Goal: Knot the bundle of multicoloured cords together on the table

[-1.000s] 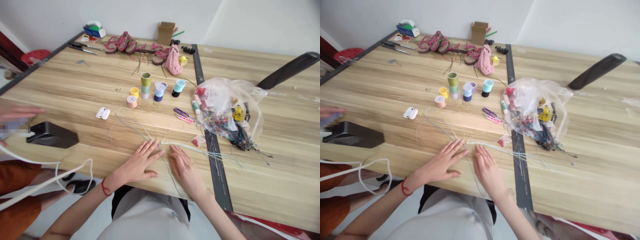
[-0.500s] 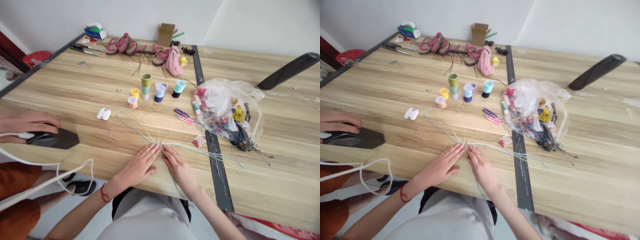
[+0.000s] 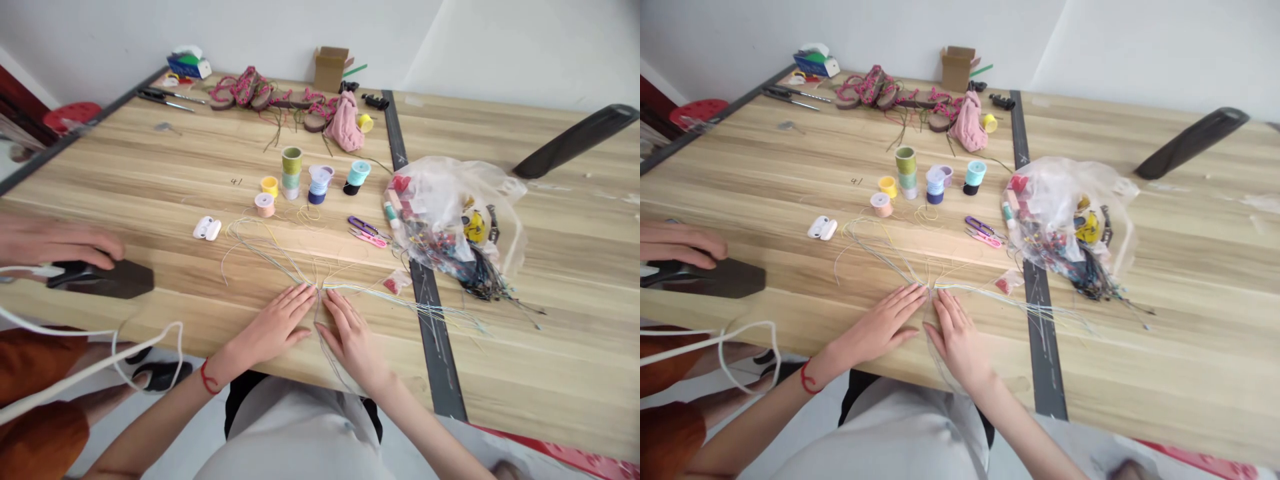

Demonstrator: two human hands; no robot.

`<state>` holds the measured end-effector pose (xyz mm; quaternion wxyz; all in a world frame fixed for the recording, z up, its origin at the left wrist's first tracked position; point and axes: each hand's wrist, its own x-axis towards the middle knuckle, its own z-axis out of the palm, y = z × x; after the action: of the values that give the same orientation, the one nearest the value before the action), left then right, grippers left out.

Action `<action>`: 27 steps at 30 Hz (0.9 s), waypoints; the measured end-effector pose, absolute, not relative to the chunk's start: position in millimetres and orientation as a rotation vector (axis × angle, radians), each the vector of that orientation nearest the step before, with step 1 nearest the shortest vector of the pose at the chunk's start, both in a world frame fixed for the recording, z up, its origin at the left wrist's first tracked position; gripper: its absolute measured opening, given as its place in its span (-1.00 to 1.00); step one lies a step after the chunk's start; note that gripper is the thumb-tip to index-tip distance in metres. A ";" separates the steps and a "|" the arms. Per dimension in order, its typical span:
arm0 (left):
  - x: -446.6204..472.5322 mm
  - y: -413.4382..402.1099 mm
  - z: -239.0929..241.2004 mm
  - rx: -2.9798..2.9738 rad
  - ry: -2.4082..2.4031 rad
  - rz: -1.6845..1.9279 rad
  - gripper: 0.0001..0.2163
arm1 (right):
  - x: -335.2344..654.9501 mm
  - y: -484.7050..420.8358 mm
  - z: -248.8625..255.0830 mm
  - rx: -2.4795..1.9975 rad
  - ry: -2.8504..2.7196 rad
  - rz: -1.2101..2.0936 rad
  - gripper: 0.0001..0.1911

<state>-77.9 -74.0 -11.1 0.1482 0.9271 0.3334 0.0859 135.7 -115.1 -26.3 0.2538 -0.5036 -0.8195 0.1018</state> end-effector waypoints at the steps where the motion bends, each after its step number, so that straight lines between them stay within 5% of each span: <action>1: -77.6 -73.6 -11.0 2.667 0.959 0.252 -0.43 | 135.0 -115.5 -26.6 -1.366 -2.223 0.269 -0.50; 14: -79.0 -65.1 -9.0 2.720 0.894 0.214 -0.29 | 131.4 -117.0 -28.0 -1.366 -2.179 0.316 -0.50; 27: -87.3 -53.2 -4.4 2.740 0.791 0.153 -0.36 | 123.0 -117.4 -30.0 -1.416 -2.119 0.261 -0.51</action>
<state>-87.3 -53.2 -4.4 0.1424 0.9496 0.2742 0.0531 123.0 -117.4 -30.0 0.2857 -0.5297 -0.7926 0.0976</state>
